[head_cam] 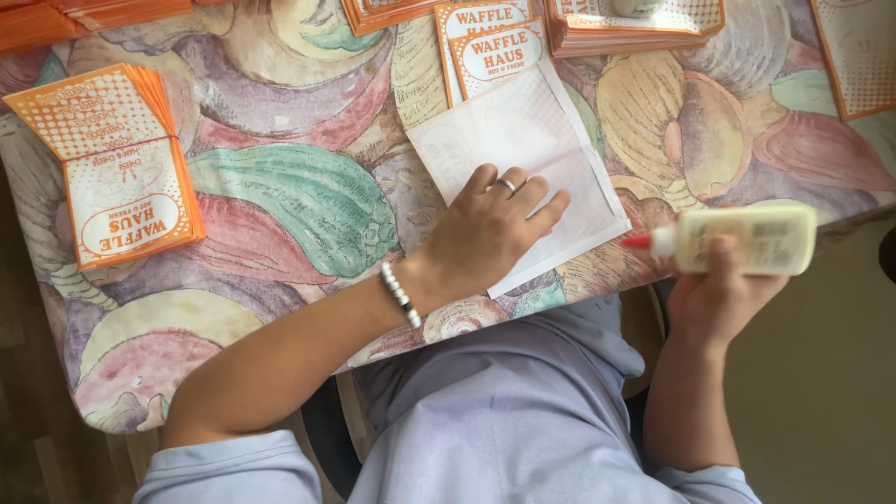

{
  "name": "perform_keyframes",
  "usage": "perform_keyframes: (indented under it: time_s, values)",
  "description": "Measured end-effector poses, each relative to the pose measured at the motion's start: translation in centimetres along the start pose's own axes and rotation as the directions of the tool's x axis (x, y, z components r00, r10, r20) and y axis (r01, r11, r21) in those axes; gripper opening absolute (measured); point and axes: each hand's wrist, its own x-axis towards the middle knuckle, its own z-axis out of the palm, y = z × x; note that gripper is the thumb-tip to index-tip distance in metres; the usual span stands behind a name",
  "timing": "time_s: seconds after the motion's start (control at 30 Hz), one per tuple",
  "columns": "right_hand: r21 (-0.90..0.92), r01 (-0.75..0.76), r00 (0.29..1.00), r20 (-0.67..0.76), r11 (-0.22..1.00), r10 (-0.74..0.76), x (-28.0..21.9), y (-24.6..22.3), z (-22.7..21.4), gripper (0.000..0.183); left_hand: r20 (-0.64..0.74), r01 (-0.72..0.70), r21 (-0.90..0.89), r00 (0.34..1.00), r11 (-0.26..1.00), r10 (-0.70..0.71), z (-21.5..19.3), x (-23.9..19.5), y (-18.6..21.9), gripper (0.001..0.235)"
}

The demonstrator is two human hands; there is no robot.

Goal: Manually applying glue to paper bags and folding them for assembly.

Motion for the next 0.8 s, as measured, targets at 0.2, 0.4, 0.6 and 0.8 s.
perform_keyframes:
  time_s: [0.2,0.4,0.6,0.8]
  values:
    - [-0.157,0.006,1.000,0.030,0.988,-0.001,-5.9,-0.9,3.8,0.039,0.175,-0.049,-0.258,0.980,0.965,0.096,-2.2,-3.1,-1.6,0.042]
    - [-0.359,0.013,0.946,0.307,0.933,0.105,-9.6,-2.9,7.2,0.024,0.268,-0.006,-0.222,0.961,0.975,0.068,-0.6,-4.7,-1.4,0.050]
    - [-0.380,0.061,0.934,0.348,0.923,0.082,-9.6,-3.6,8.2,0.024,0.289,-0.054,-0.180,0.952,0.982,0.105,-0.4,-5.1,-1.7,0.062]
    - [-0.393,0.165,0.951,0.307,0.905,-0.040,-9.3,-2.9,7.5,0.024,0.256,-0.053,-0.182,0.962,0.982,0.100,-0.2,-5.3,-1.6,0.062]
